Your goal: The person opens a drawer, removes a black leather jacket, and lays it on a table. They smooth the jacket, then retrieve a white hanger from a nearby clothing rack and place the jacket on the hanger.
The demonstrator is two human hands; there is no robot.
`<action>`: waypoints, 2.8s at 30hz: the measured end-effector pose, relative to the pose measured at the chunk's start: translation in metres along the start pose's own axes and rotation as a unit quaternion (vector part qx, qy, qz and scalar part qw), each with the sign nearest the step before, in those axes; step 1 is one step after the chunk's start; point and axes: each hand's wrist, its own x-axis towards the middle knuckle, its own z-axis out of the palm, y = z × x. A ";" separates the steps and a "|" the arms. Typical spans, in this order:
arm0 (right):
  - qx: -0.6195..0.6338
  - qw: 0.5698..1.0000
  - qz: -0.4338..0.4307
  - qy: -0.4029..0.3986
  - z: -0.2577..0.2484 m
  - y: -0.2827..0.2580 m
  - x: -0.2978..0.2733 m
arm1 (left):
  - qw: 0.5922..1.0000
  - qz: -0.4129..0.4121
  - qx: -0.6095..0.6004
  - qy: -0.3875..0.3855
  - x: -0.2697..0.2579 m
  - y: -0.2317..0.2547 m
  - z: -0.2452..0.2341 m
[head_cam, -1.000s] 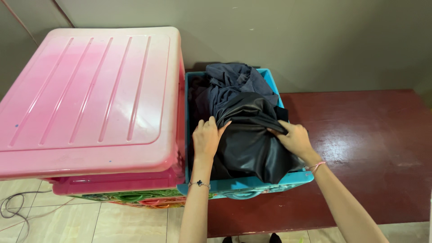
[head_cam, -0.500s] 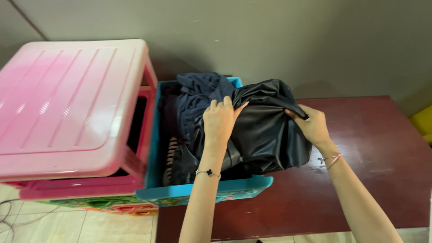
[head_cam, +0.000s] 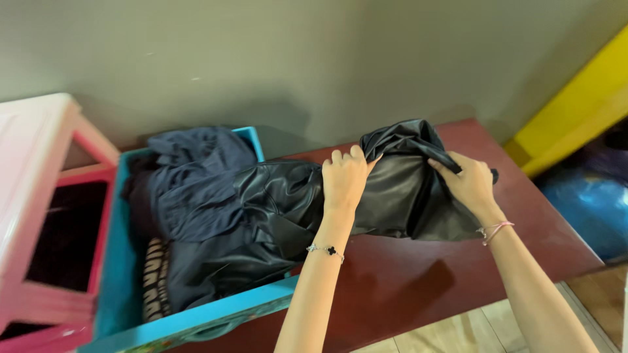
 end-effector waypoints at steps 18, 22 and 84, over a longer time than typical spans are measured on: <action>-0.147 0.983 0.098 -0.044 0.085 0.171 -0.040 | 0.989 -0.001 -0.042 -0.139 -0.068 0.057 0.099; -0.146 0.974 0.157 -0.077 0.119 0.194 -0.041 | 0.983 -0.024 -0.042 -0.179 -0.065 0.000 0.108; 0.152 0.937 -0.254 -0.187 0.184 0.160 0.075 | 0.888 -0.405 -0.025 -0.214 -0.222 0.050 0.208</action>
